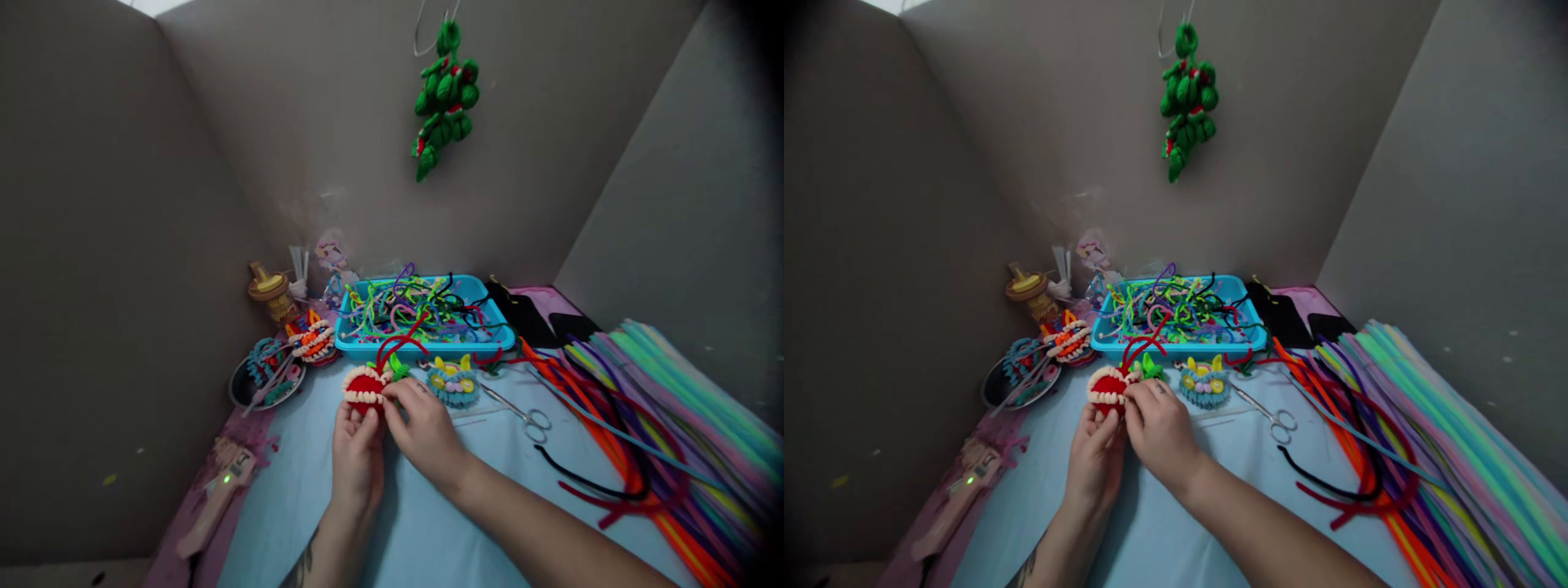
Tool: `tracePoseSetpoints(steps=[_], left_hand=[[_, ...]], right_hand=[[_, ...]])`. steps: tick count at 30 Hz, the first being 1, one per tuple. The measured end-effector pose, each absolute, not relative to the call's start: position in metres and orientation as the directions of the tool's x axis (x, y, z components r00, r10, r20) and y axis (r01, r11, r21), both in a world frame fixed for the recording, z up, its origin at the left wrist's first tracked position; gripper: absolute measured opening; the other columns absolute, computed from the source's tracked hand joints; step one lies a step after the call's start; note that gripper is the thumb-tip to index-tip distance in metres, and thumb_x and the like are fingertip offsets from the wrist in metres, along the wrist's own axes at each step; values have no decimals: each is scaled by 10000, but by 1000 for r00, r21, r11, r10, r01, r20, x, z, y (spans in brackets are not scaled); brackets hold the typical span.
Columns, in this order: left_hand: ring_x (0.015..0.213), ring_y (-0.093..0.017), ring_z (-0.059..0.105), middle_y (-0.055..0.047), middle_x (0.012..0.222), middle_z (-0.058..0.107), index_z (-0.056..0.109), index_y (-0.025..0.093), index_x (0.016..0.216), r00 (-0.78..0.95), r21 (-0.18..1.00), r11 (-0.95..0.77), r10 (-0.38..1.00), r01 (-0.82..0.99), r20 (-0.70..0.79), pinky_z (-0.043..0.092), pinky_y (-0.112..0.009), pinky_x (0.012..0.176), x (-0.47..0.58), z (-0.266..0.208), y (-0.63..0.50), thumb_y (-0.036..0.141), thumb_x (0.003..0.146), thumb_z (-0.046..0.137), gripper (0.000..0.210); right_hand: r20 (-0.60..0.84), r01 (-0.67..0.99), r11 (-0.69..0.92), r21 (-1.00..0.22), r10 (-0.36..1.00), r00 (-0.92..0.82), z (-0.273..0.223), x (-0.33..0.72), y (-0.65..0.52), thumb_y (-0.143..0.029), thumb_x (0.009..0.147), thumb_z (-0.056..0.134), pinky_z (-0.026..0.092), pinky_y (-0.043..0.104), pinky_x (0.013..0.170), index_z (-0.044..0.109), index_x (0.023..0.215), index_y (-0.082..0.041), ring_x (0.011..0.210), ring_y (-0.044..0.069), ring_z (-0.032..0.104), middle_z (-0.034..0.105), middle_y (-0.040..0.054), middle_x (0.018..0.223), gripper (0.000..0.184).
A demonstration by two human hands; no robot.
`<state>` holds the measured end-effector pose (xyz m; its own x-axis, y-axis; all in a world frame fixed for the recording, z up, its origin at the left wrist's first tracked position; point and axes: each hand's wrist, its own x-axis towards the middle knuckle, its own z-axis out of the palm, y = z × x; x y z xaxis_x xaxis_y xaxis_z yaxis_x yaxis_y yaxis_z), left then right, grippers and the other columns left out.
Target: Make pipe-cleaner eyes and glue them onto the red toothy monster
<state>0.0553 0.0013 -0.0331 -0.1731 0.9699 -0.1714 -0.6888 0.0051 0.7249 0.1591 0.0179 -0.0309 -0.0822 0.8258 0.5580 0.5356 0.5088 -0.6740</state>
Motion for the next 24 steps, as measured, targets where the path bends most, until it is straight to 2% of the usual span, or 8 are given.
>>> tracePoseSetpoints(steps=[8,13,19,24], left_hand=[[947,-163,642,-63,1044,687,632,196,1035,-153,726,5,976,-687,-152,482,-244,848,58,-34,3,159,618,796,450],[971,-178,635,-71,1057,681,626,196,1044,-152,716,22,972,-698,-178,479,-264,857,56,-34,1,173,626,787,448],[872,-135,640,-49,962,692,626,186,964,-196,750,-18,969,-661,-150,476,-235,818,55,-35,2,173,622,793,381],[851,-131,636,-43,943,689,625,184,950,-215,773,-16,964,-634,-156,476,-230,794,57,-36,2,164,608,800,385]], right_hand=[[555,545,461,-700,832,10,-32,158,19,-108,817,506,473,349,744,573,860,-194,838,228,587,643,62,835,117],[577,554,507,-660,814,-58,-33,158,19,-115,840,507,471,350,771,597,864,-199,857,223,577,642,62,857,125],[620,582,581,-569,768,-161,-34,160,18,-134,855,512,469,369,797,598,865,-184,862,227,563,635,75,863,100],[626,606,567,-558,767,-142,-35,160,19,-120,844,495,478,357,755,568,807,-182,823,221,558,609,72,814,103]])
